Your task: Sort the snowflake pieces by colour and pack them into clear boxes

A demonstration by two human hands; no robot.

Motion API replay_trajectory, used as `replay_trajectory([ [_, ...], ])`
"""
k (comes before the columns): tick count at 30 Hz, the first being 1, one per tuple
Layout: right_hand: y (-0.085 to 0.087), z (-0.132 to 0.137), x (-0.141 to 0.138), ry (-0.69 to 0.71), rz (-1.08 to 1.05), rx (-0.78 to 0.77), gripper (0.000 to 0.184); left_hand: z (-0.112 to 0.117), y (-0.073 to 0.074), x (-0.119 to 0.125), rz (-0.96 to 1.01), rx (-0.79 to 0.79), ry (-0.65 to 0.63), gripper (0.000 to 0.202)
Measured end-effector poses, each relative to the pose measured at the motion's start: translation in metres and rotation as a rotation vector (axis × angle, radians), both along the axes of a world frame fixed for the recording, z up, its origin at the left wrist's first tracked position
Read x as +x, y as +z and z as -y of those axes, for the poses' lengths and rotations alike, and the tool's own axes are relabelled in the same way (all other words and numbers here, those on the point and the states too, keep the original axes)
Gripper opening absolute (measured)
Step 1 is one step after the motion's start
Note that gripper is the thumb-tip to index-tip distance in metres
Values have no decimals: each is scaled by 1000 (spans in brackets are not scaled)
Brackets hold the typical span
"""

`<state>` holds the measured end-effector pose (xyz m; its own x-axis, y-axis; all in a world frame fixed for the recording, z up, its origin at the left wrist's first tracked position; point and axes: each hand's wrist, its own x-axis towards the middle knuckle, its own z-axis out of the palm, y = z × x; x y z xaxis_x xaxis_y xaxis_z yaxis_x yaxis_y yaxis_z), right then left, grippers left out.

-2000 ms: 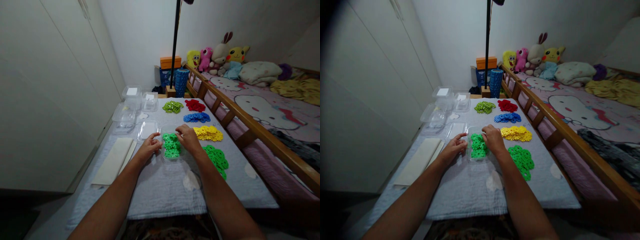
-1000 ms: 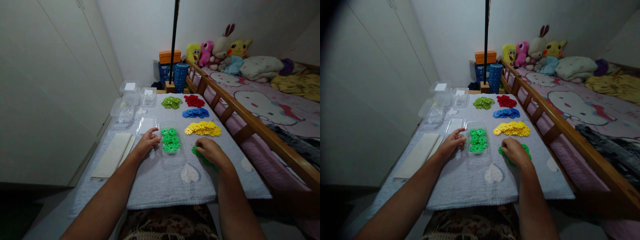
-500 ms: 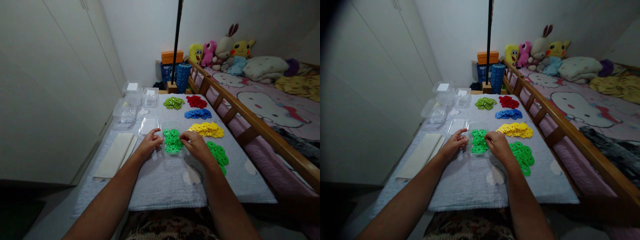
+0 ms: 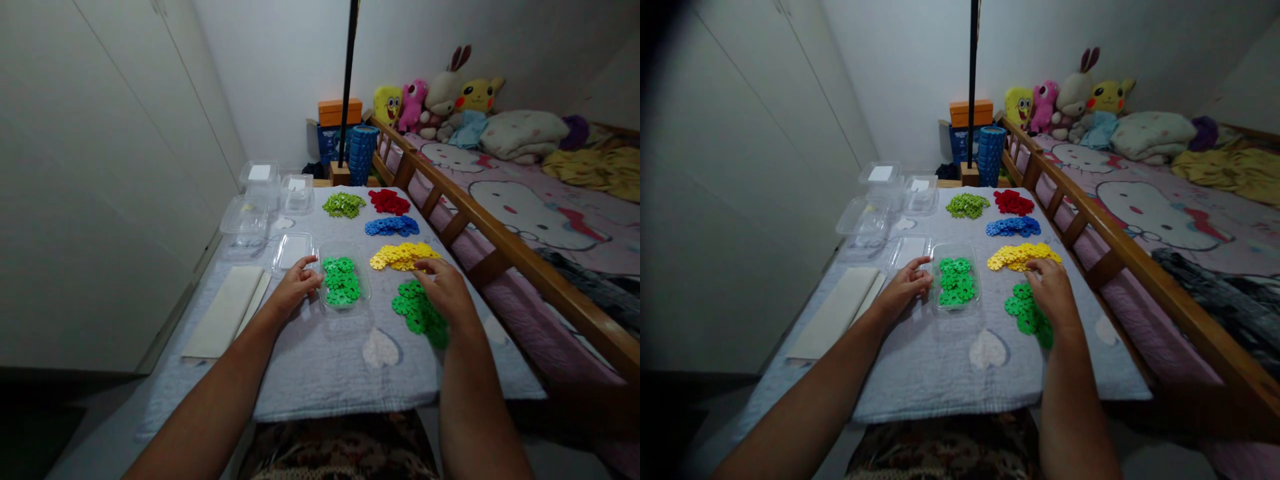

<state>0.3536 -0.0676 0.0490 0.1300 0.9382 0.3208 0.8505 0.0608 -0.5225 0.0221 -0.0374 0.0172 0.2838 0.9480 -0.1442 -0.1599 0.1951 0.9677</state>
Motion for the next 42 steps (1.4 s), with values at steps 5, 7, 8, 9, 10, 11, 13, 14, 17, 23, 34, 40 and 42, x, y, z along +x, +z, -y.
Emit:
replay_trajectory([
  [5, -17, 12, 17, -94, 221, -254, 25, 1, 1, 0, -5, 7, -1, 64],
  [7, -20, 14, 15, -137, 309, -325, 28, 1, 1, 0, -11, 12, -3, 64],
  [8, -20, 15, 12, -155, 342, -350, 31, 1, 2, 0, -15, 13, -3, 64],
  [9, -21, 15, 10, -168, 367, -371, 33, 1, 2, 0, -18, 13, -2, 64],
  [10, -21, 15, 9, -173, 384, -388, 34, 1, 2, 0, -20, 13, -2, 64],
  [11, -21, 15, 7, -175, 395, -403, 34, 1, 2, 0, -19, 14, -2, 64],
  [13, -22, 14, 6, -182, 400, -421, 33, 1, 1, 0, -12, 16, -3, 63],
  [14, -23, 14, 6, -186, 397, -423, 32, 1, 0, 0, -7, 17, -3, 63],
  [17, -25, 13, 8, -190, 373, -390, 32, 1, -1, 0, 8, 12, -2, 63],
  [23, -15, 12, -1, -62, 186, -183, 30, 0, 0, -1, -4, 1, -12, 65],
  [34, 27, -3, -113, 513, 251, -100, 37, 1, 2, 0, 1, 0, -7, 65],
  [40, 21, -17, -132, 586, 301, -199, 37, 2, 4, 0, -5, -5, -4, 66],
  [42, 21, -16, -126, 592, 229, -194, 40, 2, 4, 0, -3, -10, -2, 66],
])
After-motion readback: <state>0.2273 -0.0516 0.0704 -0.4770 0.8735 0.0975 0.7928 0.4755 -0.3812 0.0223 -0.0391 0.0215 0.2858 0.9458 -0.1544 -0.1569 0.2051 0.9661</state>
